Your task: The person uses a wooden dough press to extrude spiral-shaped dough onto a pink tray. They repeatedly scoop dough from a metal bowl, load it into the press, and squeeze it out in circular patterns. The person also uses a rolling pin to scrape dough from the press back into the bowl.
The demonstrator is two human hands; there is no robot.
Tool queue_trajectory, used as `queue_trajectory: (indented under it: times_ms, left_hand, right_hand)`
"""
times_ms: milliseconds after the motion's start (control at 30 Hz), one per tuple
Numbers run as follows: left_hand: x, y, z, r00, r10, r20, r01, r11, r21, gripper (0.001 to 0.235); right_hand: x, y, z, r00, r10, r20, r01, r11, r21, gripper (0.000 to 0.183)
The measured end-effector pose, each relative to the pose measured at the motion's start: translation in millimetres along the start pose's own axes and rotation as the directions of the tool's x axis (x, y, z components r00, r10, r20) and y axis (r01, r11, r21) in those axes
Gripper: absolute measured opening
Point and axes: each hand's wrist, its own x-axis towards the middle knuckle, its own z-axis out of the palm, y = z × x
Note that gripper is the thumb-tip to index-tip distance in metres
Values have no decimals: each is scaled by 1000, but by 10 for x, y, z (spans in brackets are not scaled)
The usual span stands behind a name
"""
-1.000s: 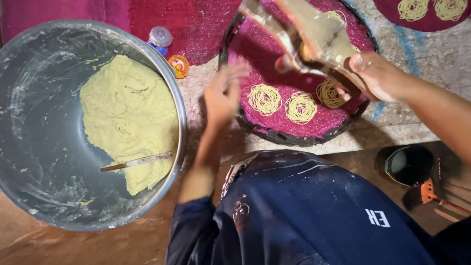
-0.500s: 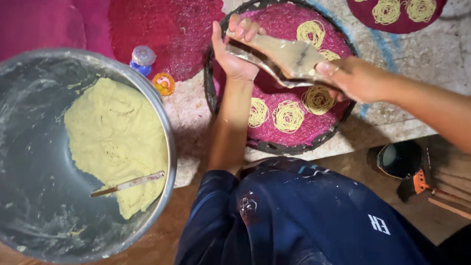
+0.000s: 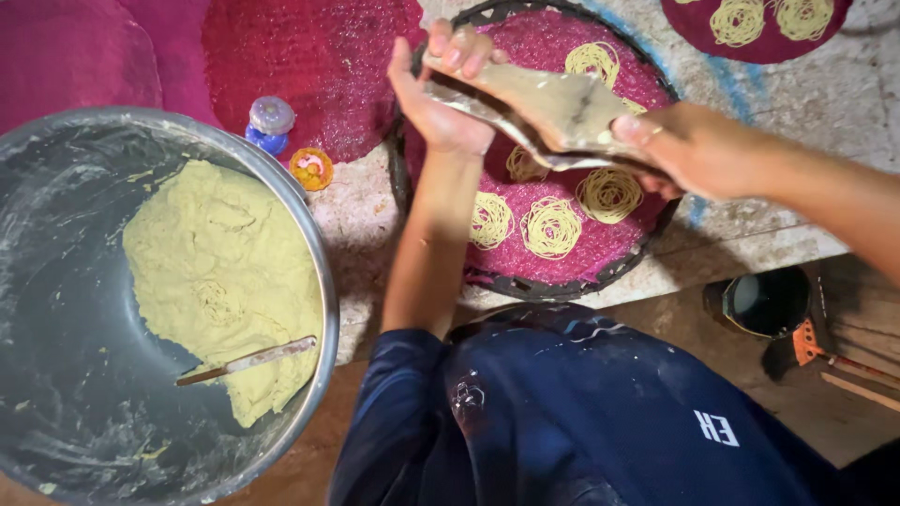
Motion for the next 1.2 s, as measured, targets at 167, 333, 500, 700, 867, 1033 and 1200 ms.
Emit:
queue_trajectory:
  times_ms: [167, 333, 500, 700, 867, 1033, 1200]
  left_hand:
    - [195, -145, 143, 996, 88, -11, -87, 993, 85, 41]
    - [179, 2, 179, 1000, 7, -23, -5, 999, 51, 42]
    - [153, -267, 131, 989, 56, -138, -57, 998, -9, 40]
    - [411, -135, -151, 995, 50, 85, -57, 994, 90, 45]
    - [146, -42, -788, 753, -149, -641, 537, 702, 467, 76]
    - [-170, -11, -1188, 684, -349, -640, 709, 116, 695, 51]
    - [-608, 112, -751, 913, -216, -347, 304, -209, 929, 62]
  right_hand:
    - [-39, -34, -147, 993, -17, -121, 4, 994, -107, 68]
    - [-5, 25, 15, 981, -161, -107, 169, 983, 71, 67]
    - [-51, 112, -128, 991, 24, -128, -30, 998, -51, 64]
    - [134, 228, -105, 954, -177, -243, 207, 973, 103, 54]
    - [238, 329, -112, 958, -196, -211, 235, 955, 179, 47]
    - [339, 333, -91, 940, -226, -254, 271, 950, 158, 49]
    - [496, 433, -10, 933, -208, -293, 273, 941, 199, 47]
